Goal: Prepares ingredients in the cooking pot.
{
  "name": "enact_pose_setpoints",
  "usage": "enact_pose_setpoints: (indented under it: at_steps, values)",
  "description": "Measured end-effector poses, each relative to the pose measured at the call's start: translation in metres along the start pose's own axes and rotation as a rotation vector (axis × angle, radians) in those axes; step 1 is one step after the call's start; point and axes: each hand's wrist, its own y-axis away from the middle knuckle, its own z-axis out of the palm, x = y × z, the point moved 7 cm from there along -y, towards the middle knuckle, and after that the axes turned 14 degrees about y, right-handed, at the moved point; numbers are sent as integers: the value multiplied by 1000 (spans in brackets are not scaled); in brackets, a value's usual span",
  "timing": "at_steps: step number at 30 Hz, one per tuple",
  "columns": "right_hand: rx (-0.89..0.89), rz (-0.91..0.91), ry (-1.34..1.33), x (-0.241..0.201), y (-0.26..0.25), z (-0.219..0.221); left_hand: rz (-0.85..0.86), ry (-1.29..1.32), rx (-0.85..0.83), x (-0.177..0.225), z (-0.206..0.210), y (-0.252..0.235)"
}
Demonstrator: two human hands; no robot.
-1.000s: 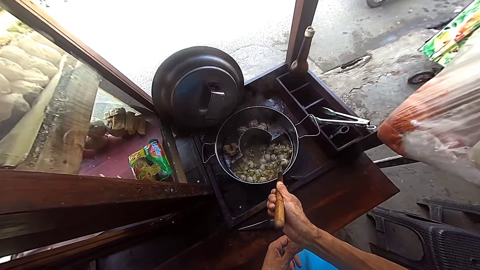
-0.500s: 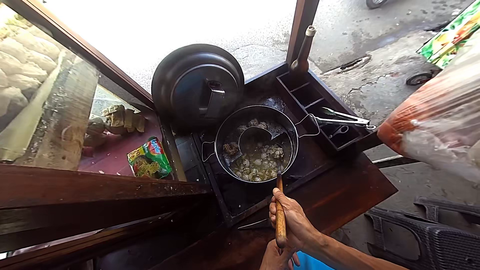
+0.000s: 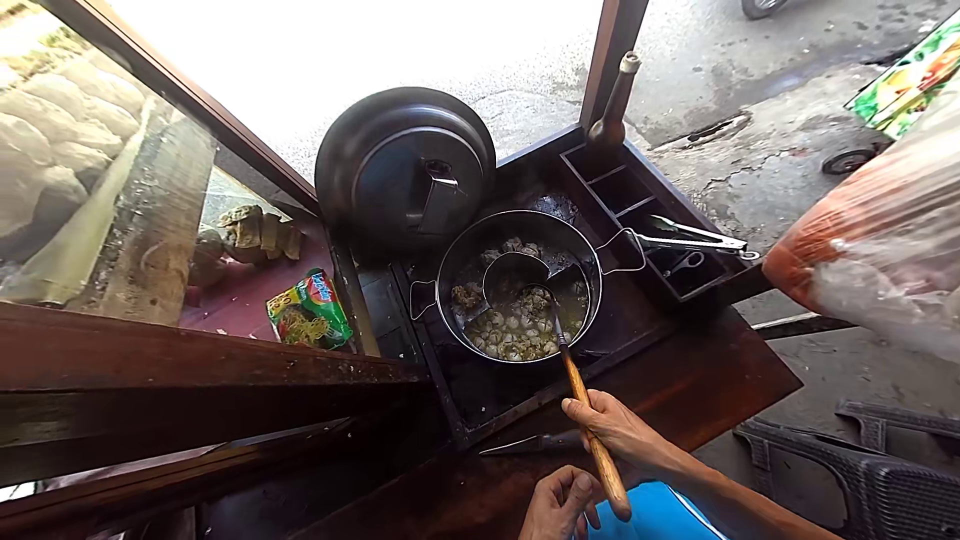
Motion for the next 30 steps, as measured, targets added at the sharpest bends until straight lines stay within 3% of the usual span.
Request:
enact_pose_setpoints:
  at_steps: [7,14,25,30]
  values:
    - [23,81,521,9,3,-28,17,-6,-27,-1,1,-3]
    - [40,105,793,-2,15,-28,13,-9,-23,-1,1,-1]
    - [77,127,961,1,18,-24,25,-12,-26,-1,0,-1]
    - [131,90,891,1,15,-32,25,-17,-11,-1,-1,0]
